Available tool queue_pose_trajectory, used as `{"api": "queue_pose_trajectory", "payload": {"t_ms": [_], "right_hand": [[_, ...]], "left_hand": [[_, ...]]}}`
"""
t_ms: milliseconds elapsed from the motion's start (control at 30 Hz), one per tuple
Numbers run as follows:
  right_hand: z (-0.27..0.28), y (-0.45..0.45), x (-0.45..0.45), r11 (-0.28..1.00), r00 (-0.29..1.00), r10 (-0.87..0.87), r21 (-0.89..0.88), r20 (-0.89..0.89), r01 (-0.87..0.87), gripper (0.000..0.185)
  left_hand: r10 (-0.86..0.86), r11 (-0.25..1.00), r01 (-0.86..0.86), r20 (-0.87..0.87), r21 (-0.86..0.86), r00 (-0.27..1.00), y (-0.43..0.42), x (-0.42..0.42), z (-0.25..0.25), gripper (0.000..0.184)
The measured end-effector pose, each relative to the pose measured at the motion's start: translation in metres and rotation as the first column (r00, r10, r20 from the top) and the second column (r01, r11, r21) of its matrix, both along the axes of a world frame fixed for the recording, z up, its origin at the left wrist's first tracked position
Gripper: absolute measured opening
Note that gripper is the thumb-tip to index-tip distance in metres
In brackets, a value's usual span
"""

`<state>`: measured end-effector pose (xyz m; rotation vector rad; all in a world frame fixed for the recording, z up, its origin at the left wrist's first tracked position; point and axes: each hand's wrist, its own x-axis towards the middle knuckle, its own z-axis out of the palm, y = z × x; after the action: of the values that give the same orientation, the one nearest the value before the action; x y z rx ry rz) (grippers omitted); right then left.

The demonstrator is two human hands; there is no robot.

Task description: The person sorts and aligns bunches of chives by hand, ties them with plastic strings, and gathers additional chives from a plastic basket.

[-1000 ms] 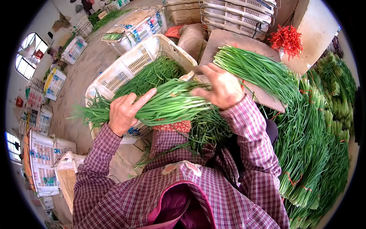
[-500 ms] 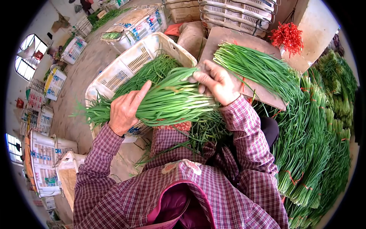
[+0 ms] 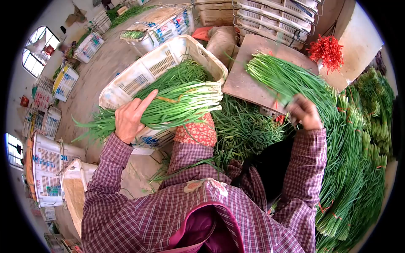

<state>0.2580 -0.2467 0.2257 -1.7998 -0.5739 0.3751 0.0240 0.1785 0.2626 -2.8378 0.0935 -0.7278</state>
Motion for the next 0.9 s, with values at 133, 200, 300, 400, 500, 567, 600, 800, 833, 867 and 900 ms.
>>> {"api": "queue_pose_trajectory", "payload": {"t_ms": [133, 200, 300, 400, 500, 567, 600, 800, 833, 867, 900], "right_hand": [[-0.009, 0.032, -0.022, 0.895, 0.734, 0.208, -0.429, 0.646, 0.123, 0.021], [0.022, 0.076, -0.047, 0.965, 0.74, 0.083, -0.239, 0.668, 0.107, 0.017], [0.039, 0.132, -0.082, 0.999, 0.683, 0.043, -0.041, 0.729, -0.019, 0.013], [0.035, 0.161, -0.095, 0.996, 0.692, 0.085, -0.042, 0.717, -0.078, 0.012], [0.025, 0.172, -0.093, 0.989, 0.648, 0.148, -0.123, 0.747, -0.084, 0.016], [0.018, 0.175, -0.091, 0.992, 0.713, 0.098, -0.009, 0.695, -0.128, 0.012], [0.016, 0.176, -0.089, 0.988, 0.753, 0.085, 0.041, 0.652, -0.146, 0.013], [0.021, 0.173, -0.085, 0.938, 0.946, 0.187, 0.24, 0.264, -0.252, 0.015], [0.022, 0.173, -0.085, 0.916, 0.97, 0.228, 0.319, 0.089, -0.244, 0.017], [0.023, 0.172, -0.085, 0.888, 0.959, 0.283, 0.386, -0.029, -0.25, 0.019], [0.024, 0.17, -0.084, 0.89, 0.96, 0.279, 0.384, -0.032, -0.246, 0.019]], "left_hand": [[-0.016, 0.999, 0.017, -0.03, 0.04, 0.999, -0.007, 0.005, 0.003, 0.087], [-0.042, 0.998, 0.043, -0.029, 0.041, 0.999, -0.013, 0.01, 0.002, 0.087], [-0.088, 0.995, 0.09, -0.036, 0.047, 0.995, -0.02, 0.016, 0.005, 0.087], [-0.103, 0.991, 0.106, -0.048, 0.087, 0.994, -0.028, 0.018, 0.008, 0.088], [-0.126, 0.989, 0.129, -0.05, 0.072, 0.991, -0.034, 0.019, 0.014, 0.083], [-0.124, 0.987, 0.13, -0.062, 0.091, 0.99, -0.034, 0.021, 0.013, 0.084], [-0.125, 0.987, 0.13, -0.061, 0.09, 0.99, -0.034, 0.021, 0.013, 0.084], [-0.142, 0.988, 0.146, -0.075, 0.056, 0.987, -0.039, 0.026, 0.009, 0.088], [-0.139, 0.987, 0.145, -0.091, 0.07, 0.986, -0.039, 0.027, 0.01, 0.089], [-0.136, 0.986, 0.145, -0.109, 0.082, 0.985, -0.04, 0.027, 0.009, 0.09], [-0.14, 0.986, 0.149, -0.11, 0.078, 0.984, -0.041, 0.028, 0.009, 0.09]]}}
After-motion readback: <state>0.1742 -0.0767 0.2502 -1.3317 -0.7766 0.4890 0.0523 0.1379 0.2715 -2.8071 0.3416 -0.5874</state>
